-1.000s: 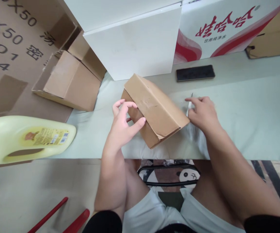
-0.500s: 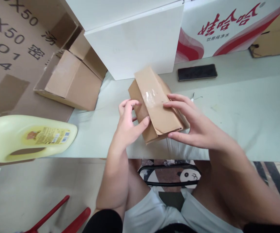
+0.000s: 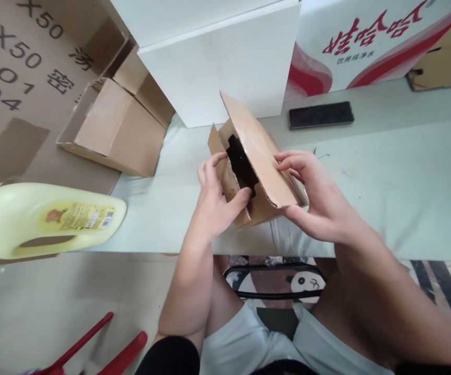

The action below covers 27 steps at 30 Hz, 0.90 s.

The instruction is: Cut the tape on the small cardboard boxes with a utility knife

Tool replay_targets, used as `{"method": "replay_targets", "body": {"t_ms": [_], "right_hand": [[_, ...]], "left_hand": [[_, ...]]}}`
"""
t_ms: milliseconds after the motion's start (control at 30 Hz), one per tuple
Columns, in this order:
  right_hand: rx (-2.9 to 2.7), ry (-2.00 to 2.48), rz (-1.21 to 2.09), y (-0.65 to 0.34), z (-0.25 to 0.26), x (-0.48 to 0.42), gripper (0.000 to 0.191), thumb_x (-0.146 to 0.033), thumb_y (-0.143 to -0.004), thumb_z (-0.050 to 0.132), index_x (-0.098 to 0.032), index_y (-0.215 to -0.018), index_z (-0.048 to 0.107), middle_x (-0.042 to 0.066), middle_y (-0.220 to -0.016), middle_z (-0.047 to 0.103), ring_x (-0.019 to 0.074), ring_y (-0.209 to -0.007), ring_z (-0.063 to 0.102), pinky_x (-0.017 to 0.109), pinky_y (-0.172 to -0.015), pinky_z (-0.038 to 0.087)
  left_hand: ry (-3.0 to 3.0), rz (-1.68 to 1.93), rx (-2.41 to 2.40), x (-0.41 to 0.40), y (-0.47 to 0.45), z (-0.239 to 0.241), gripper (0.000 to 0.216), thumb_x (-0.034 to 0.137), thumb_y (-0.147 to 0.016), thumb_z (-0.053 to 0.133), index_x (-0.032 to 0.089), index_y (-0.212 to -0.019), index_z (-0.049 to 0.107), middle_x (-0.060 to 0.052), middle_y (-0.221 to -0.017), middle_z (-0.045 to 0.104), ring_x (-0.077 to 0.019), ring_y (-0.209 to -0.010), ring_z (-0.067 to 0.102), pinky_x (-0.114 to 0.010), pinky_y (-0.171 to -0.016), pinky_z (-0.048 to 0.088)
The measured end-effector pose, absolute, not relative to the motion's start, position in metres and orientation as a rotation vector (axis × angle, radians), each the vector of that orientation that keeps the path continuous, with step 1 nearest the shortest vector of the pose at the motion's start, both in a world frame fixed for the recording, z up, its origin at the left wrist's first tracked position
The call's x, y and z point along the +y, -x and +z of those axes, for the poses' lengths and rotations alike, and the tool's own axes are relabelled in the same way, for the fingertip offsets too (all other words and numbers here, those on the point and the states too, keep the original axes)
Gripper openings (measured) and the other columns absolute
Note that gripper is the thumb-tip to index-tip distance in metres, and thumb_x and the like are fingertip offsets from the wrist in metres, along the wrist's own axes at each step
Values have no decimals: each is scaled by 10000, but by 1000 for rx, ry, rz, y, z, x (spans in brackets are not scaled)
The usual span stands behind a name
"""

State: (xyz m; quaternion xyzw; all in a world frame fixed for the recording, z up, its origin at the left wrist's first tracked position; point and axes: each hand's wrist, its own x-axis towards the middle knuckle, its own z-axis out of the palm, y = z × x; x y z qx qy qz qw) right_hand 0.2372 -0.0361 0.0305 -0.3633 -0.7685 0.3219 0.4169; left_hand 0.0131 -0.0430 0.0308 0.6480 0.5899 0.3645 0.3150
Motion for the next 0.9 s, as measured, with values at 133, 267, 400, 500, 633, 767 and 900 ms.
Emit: {"method": "replay_targets", "body": {"t_ms": [133,267,400,500,633,767,900], "right_hand": [[-1910,913,820,-238,28,-36,466,-363,-840,628,-241,-1262,473,175,-1378,549,335,-1376,511,557,-1116,478],[-1868,949,854,-238,27,-35,477,-356,-848,629,-249,-1284,471,162,-1404,538,324,-1396,518,546,-1166,462],[-1827,962,885,-241,25,-35,522,-460,-887,671,-252,-1328,483,143,-1418,567,308,-1385,552,511,-1205,441],[-1625,1027,824,-245,18,-31,412,-501,-967,552,-279,-1314,526,110,-1410,595,289,-1375,571,503,-1197,452],[-1264,1104,803,-251,2,-19,340,-541,-951,580,-302,-1188,629,64,-1282,681,283,-1285,637,513,-1154,484],[-1317,892,993,-255,-6,-12,406,-570,-939,642,-297,-1234,697,54,-1318,721,290,-1314,639,522,-1205,437],[-1338,859,1040,-253,0,-17,507,-572,-860,762,-322,-1292,672,54,-1383,690,305,-1330,632,530,-1134,522]], "left_hand": [[-1565,1035,1482,-43,-7,33,668,344,-834,667,350,-1413,334,-92,-1612,339,-280,-1207,618,-396,-900,599],[-1474,1116,1455,-43,0,36,670,358,-810,622,398,-1407,319,-44,-1503,481,-241,-1126,664,-381,-871,603],[-1254,1250,1510,-36,14,32,642,301,-756,608,398,-1356,404,-9,-1156,658,-206,-890,696,-346,-738,598],[-1101,1437,1443,-27,26,24,503,300,-733,618,347,-1222,509,0,-998,673,-213,-880,696,-339,-721,581],[-783,1637,1208,-16,30,24,320,200,-628,613,256,-939,563,-3,-926,702,-203,-872,699,-303,-732,568],[-536,1646,1134,-13,24,31,274,103,-547,520,221,-792,549,18,-770,701,-168,-710,671,-264,-656,540],[-497,1595,1192,-11,23,26,198,128,-559,529,212,-724,600,0,-690,689,-174,-634,646,-274,-591,521]]}}
